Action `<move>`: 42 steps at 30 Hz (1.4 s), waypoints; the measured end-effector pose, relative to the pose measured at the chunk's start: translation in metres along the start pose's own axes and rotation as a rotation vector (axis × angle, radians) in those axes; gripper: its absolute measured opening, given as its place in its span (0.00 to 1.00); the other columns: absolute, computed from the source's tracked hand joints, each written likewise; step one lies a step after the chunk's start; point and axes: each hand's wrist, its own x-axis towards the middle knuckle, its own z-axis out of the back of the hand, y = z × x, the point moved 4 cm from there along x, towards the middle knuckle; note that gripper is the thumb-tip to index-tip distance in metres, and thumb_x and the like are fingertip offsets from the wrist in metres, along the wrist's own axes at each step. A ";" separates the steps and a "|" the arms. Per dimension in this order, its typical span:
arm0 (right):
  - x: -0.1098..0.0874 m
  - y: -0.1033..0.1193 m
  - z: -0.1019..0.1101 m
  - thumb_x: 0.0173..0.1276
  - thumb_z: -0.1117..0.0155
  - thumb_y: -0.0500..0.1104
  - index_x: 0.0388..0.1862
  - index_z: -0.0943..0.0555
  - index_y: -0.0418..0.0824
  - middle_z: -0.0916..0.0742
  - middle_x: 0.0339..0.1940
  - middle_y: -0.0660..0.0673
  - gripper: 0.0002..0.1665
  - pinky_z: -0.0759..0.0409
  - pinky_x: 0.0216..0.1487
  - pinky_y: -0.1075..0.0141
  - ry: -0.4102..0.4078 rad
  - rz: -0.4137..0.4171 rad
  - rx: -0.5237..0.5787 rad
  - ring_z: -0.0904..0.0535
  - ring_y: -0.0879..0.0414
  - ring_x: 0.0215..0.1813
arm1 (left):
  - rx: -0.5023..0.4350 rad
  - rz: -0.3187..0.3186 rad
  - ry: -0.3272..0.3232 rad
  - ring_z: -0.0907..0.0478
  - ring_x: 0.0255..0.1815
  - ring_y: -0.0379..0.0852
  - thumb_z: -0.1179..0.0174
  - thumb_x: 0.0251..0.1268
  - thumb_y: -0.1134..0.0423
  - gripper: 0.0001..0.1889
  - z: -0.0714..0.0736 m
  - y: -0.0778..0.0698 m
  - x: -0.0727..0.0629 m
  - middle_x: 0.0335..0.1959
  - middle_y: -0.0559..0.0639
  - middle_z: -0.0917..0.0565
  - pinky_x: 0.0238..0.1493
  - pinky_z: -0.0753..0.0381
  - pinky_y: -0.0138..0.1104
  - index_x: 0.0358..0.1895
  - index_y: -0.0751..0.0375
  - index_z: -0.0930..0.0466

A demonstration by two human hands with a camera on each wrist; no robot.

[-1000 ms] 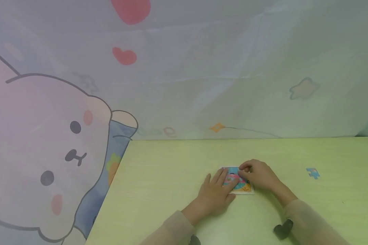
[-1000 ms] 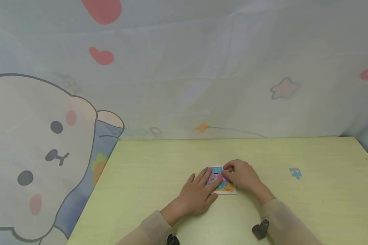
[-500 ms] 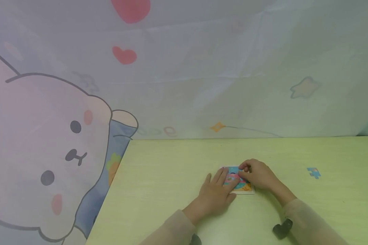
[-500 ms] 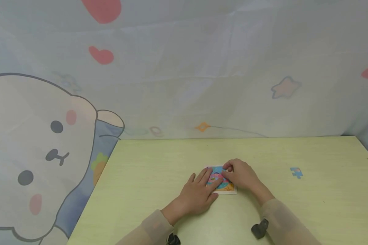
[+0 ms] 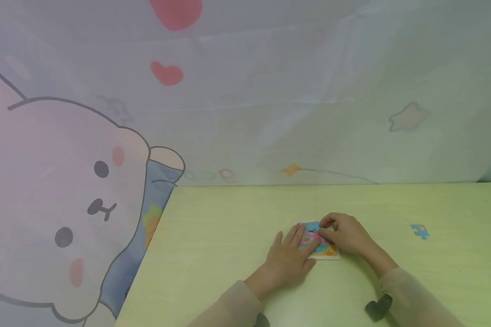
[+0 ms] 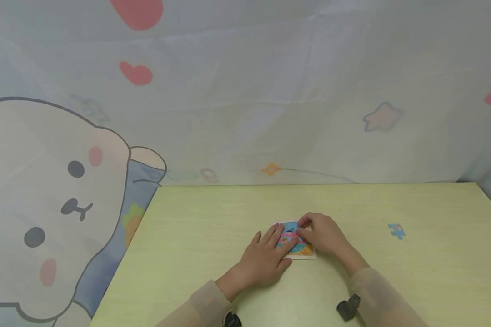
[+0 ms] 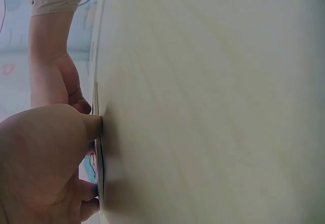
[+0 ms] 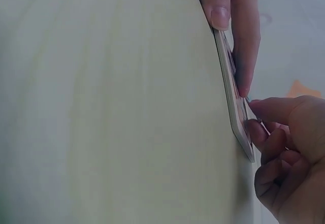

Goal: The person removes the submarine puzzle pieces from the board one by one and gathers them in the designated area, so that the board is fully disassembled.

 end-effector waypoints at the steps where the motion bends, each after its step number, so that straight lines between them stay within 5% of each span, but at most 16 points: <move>1: 0.001 0.000 0.000 0.73 0.29 0.47 0.48 0.16 0.40 0.13 0.39 0.50 0.13 0.26 0.32 0.62 -0.004 0.002 0.005 0.27 0.55 0.30 | 0.001 0.002 -0.001 0.58 0.85 0.52 0.68 0.85 0.39 0.29 0.000 0.000 0.000 0.86 0.55 0.55 0.76 0.43 0.58 0.85 0.31 0.51; 10: 0.002 0.003 0.003 0.73 0.29 0.46 0.56 0.15 0.38 0.12 0.39 0.50 0.18 0.24 0.36 0.60 -0.024 0.019 0.025 0.23 0.57 0.32 | 0.017 0.003 -0.001 0.58 0.85 0.51 0.69 0.85 0.39 0.29 0.000 0.000 0.000 0.86 0.54 0.54 0.76 0.42 0.57 0.85 0.30 0.52; 27: -0.001 -0.001 0.007 0.73 0.30 0.45 0.51 0.11 0.39 0.10 0.39 0.50 0.13 0.23 0.37 0.62 -0.062 0.020 0.037 0.21 0.57 0.34 | 0.044 -0.007 -0.003 0.57 0.85 0.52 0.70 0.85 0.39 0.29 0.000 0.000 0.000 0.86 0.55 0.53 0.76 0.41 0.56 0.85 0.30 0.52; 42: -0.024 -0.026 0.048 0.73 0.29 0.51 0.52 0.11 0.43 0.09 0.42 0.46 0.16 0.26 0.32 0.64 -0.148 -0.030 -0.005 0.24 0.54 0.34 | 0.043 0.009 0.010 0.58 0.86 0.51 0.69 0.85 0.39 0.29 -0.001 -0.001 0.001 0.86 0.54 0.54 0.77 0.43 0.56 0.85 0.29 0.53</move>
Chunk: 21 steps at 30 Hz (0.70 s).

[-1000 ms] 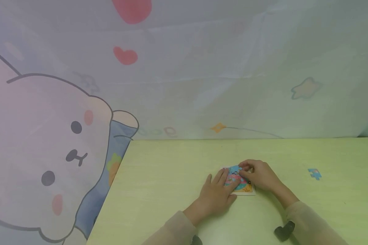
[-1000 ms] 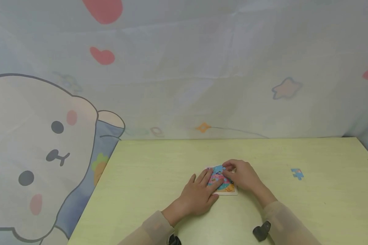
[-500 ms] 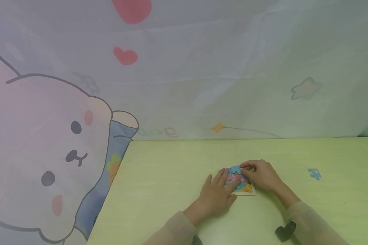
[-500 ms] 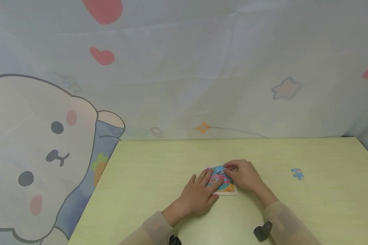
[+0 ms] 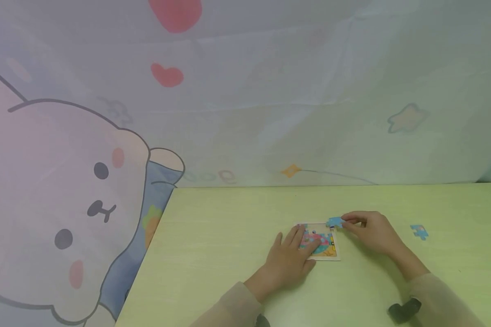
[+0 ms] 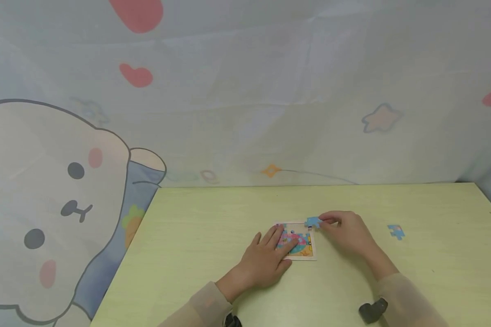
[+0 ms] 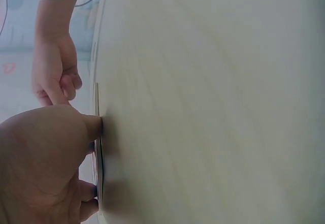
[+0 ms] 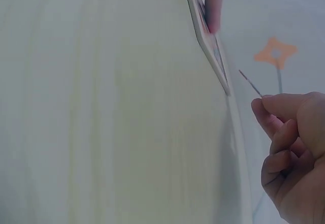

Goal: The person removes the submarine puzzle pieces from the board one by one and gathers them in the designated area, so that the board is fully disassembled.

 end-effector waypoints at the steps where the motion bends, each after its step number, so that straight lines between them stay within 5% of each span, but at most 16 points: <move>1: -0.002 -0.003 0.005 0.73 0.29 0.51 0.52 0.11 0.43 0.09 0.42 0.46 0.16 0.26 0.31 0.64 -0.004 -0.005 -0.004 0.24 0.54 0.34 | -0.005 0.001 0.001 0.58 0.86 0.51 0.69 0.85 0.39 0.29 0.000 0.000 0.000 0.86 0.54 0.54 0.77 0.44 0.56 0.85 0.29 0.53; 8: -0.022 -0.034 0.038 0.76 0.33 0.55 0.56 0.12 0.41 0.10 0.46 0.41 0.21 0.28 0.27 0.65 -0.013 -0.041 -0.039 0.25 0.56 0.31 | -0.015 0.000 0.004 0.58 0.86 0.52 0.70 0.85 0.40 0.29 0.002 -0.001 -0.001 0.86 0.54 0.54 0.78 0.44 0.56 0.85 0.30 0.53; 21: -0.046 -0.086 0.084 0.78 0.37 0.57 0.61 0.15 0.39 0.10 0.52 0.35 0.26 0.21 0.40 0.59 -0.015 -0.124 -0.095 0.17 0.41 0.51 | -0.013 -0.009 -0.010 0.58 0.86 0.52 0.69 0.85 0.40 0.29 0.002 -0.001 -0.002 0.86 0.55 0.54 0.77 0.43 0.56 0.85 0.31 0.53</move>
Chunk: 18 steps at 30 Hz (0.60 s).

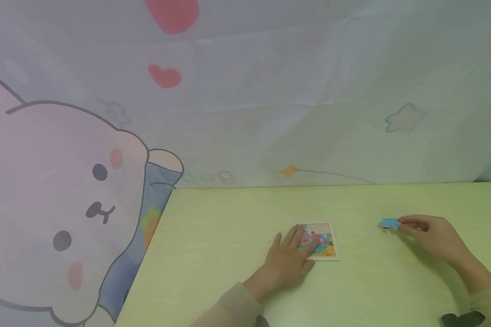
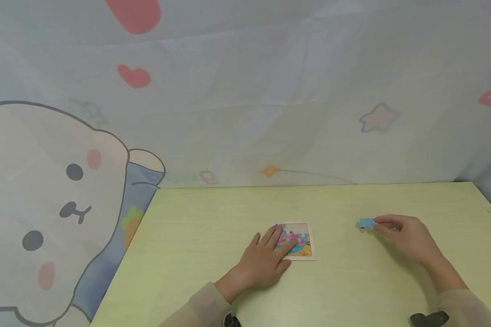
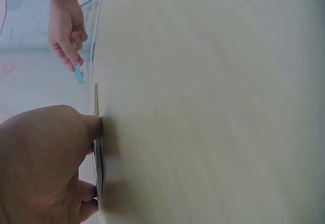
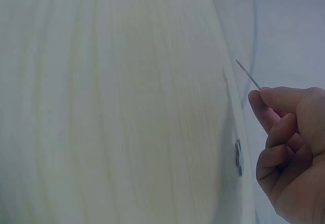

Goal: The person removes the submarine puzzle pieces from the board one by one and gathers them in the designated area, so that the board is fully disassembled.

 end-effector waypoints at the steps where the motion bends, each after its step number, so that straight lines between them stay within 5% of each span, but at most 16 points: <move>1: 0.000 -0.004 0.002 0.78 0.37 0.57 0.61 0.15 0.39 0.11 0.51 0.35 0.26 0.20 0.41 0.55 -0.004 -0.001 -0.002 0.17 0.37 0.52 | -0.004 -0.003 -0.001 0.58 0.86 0.52 0.69 0.85 0.40 0.29 0.000 0.000 0.000 0.86 0.55 0.54 0.77 0.43 0.57 0.85 0.31 0.53; 7: -0.003 -0.015 0.007 0.79 0.38 0.57 0.63 0.16 0.36 0.12 0.54 0.29 0.28 0.22 0.46 0.37 0.003 -0.017 0.000 0.21 0.24 0.57 | -0.017 -0.007 -0.008 0.59 0.86 0.52 0.71 0.85 0.40 0.29 -0.004 0.001 0.001 0.86 0.55 0.55 0.77 0.44 0.57 0.85 0.31 0.54; 18: -0.003 -0.026 0.009 0.79 0.37 0.55 0.59 0.15 0.34 0.12 0.50 0.30 0.27 0.20 0.43 0.41 0.009 -0.021 -0.034 0.19 0.27 0.53 | -0.034 -0.003 -0.008 0.60 0.86 0.52 0.71 0.86 0.40 0.29 -0.003 0.001 0.001 0.86 0.55 0.55 0.77 0.45 0.57 0.85 0.30 0.53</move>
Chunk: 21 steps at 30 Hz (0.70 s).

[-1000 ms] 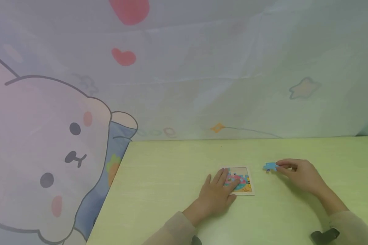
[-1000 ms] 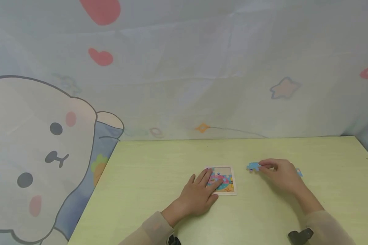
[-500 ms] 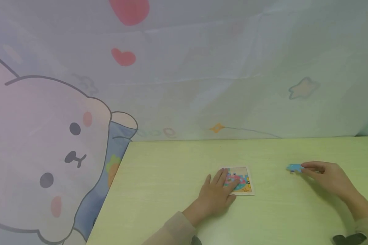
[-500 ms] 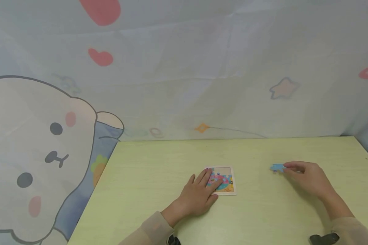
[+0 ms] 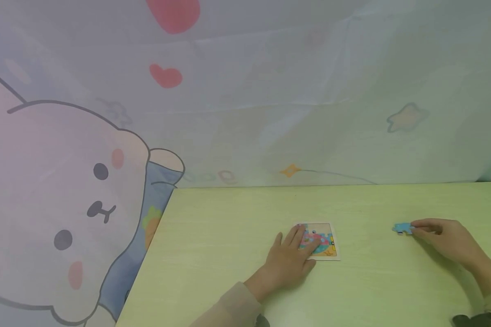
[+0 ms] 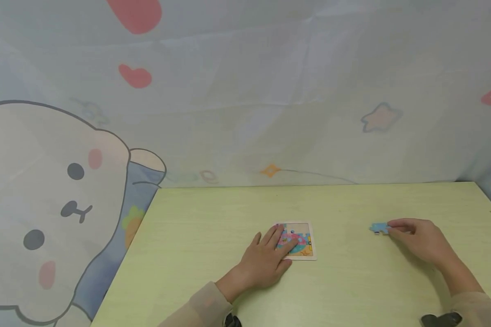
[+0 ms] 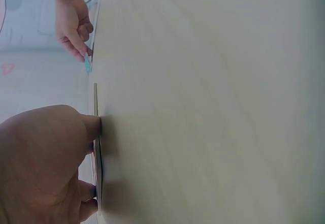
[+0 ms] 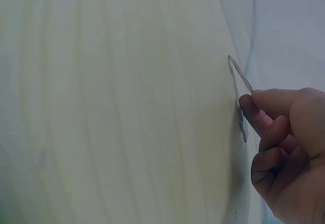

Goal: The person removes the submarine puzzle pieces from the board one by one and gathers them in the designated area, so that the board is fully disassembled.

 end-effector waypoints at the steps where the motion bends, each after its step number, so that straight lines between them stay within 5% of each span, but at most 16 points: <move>1: 0.000 -0.001 0.001 0.78 0.37 0.54 0.59 0.15 0.34 0.11 0.50 0.30 0.26 0.20 0.42 0.44 -0.006 0.000 -0.010 0.18 0.28 0.51 | -0.002 -0.001 0.001 0.60 0.86 0.52 0.71 0.86 0.40 0.29 0.000 0.000 0.000 0.86 0.56 0.55 0.77 0.45 0.57 0.85 0.31 0.53; 6: -0.001 -0.002 0.007 0.78 0.36 0.53 0.58 0.14 0.34 0.11 0.49 0.31 0.24 0.22 0.36 0.55 -0.032 0.008 -0.053 0.16 0.39 0.44 | -0.005 -0.008 0.004 0.60 0.86 0.53 0.70 0.86 0.41 0.29 0.002 -0.001 -0.001 0.86 0.57 0.55 0.77 0.44 0.58 0.85 0.32 0.52; 21: 0.000 0.010 0.009 0.80 0.39 0.53 0.61 0.16 0.35 0.12 0.51 0.31 0.25 0.23 0.30 0.61 -0.054 0.025 -0.025 0.19 0.54 0.39 | 0.003 0.003 0.018 0.60 0.86 0.52 0.71 0.86 0.40 0.29 0.002 0.000 0.000 0.86 0.56 0.56 0.78 0.45 0.57 0.85 0.31 0.53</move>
